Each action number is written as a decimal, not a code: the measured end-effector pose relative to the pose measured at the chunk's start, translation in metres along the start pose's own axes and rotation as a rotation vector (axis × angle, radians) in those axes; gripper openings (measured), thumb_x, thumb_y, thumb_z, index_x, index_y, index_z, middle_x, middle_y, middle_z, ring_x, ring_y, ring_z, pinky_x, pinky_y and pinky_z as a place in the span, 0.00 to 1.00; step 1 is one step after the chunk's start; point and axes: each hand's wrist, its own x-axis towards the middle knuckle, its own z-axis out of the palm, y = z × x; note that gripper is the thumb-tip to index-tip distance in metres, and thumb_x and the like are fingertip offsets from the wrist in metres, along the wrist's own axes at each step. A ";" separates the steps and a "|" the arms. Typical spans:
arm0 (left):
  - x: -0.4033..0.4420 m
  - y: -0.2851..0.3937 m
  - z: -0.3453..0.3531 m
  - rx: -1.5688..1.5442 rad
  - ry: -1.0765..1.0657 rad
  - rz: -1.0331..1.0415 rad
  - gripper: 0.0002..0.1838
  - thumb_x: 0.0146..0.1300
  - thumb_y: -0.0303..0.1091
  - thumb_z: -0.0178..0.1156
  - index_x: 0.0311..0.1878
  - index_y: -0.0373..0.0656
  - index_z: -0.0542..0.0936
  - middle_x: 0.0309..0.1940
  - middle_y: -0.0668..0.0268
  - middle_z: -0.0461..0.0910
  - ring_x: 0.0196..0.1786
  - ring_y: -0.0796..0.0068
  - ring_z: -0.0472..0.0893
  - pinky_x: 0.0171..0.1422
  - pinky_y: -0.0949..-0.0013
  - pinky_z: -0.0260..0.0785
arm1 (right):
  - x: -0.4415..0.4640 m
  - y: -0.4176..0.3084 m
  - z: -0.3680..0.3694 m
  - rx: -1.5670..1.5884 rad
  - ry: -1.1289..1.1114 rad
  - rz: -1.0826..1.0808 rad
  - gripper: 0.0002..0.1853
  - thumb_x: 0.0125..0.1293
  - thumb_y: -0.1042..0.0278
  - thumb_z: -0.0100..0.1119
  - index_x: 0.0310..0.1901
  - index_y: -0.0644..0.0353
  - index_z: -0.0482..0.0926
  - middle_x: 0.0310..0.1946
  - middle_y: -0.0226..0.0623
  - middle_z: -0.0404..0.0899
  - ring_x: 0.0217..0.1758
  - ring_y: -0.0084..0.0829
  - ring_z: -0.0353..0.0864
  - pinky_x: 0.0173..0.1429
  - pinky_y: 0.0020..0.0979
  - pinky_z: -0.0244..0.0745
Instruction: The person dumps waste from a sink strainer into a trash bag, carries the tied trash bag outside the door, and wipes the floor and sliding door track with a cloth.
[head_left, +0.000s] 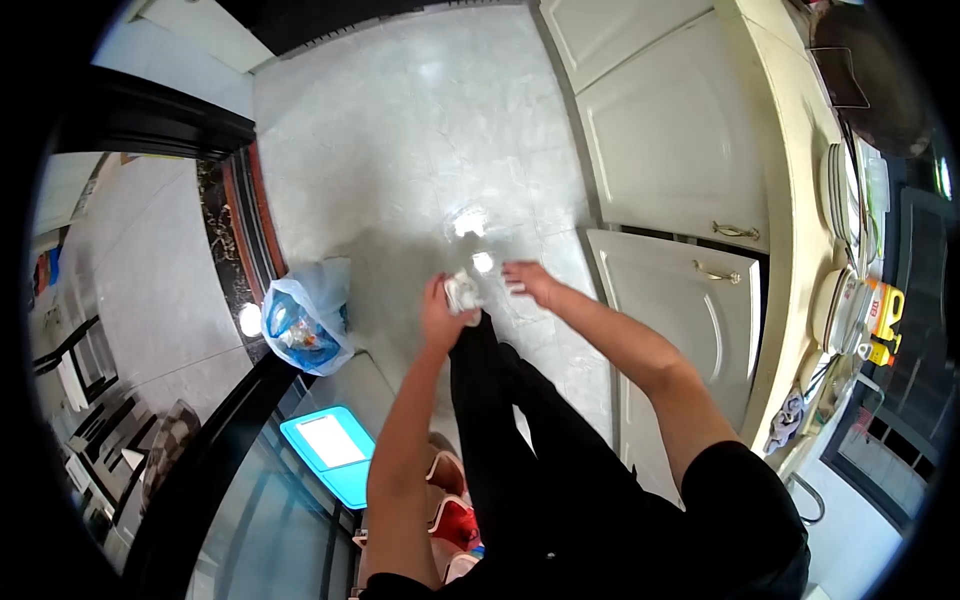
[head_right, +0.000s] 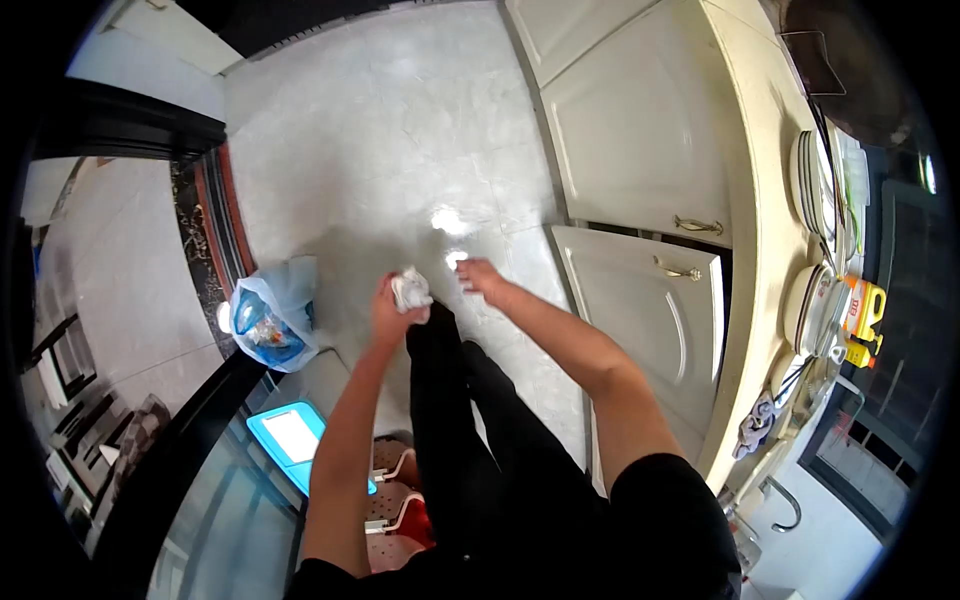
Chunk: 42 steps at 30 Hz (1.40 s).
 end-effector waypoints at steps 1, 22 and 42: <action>0.016 -0.019 -0.001 0.020 0.001 0.091 0.38 0.36 0.33 0.74 0.54 0.36 0.70 0.50 0.53 0.71 0.53 0.54 0.73 0.57 0.60 0.66 | 0.021 0.000 -0.016 0.014 0.119 -0.054 0.20 0.64 0.57 0.54 0.53 0.60 0.74 0.45 0.35 0.77 0.47 0.31 0.74 0.45 0.39 0.75; 0.324 -0.189 0.141 0.590 -0.384 0.669 0.34 0.39 0.24 0.68 0.55 0.43 0.70 0.55 0.61 0.69 0.56 0.56 0.69 0.59 0.58 0.65 | 0.426 -0.144 -0.294 -1.023 1.155 -0.547 0.22 0.55 0.70 0.55 0.53 0.65 0.71 0.38 0.52 0.77 0.42 0.47 0.77 0.50 0.41 0.72; 0.368 -0.231 0.169 0.584 -0.384 0.691 0.35 0.40 0.32 0.68 0.57 0.46 0.70 0.58 0.61 0.67 0.58 0.55 0.68 0.58 0.55 0.63 | 0.483 -0.208 -0.317 -0.194 1.387 -0.411 0.05 0.57 0.69 0.59 0.33 0.56 0.83 0.33 0.38 0.82 0.37 0.36 0.80 0.44 0.33 0.73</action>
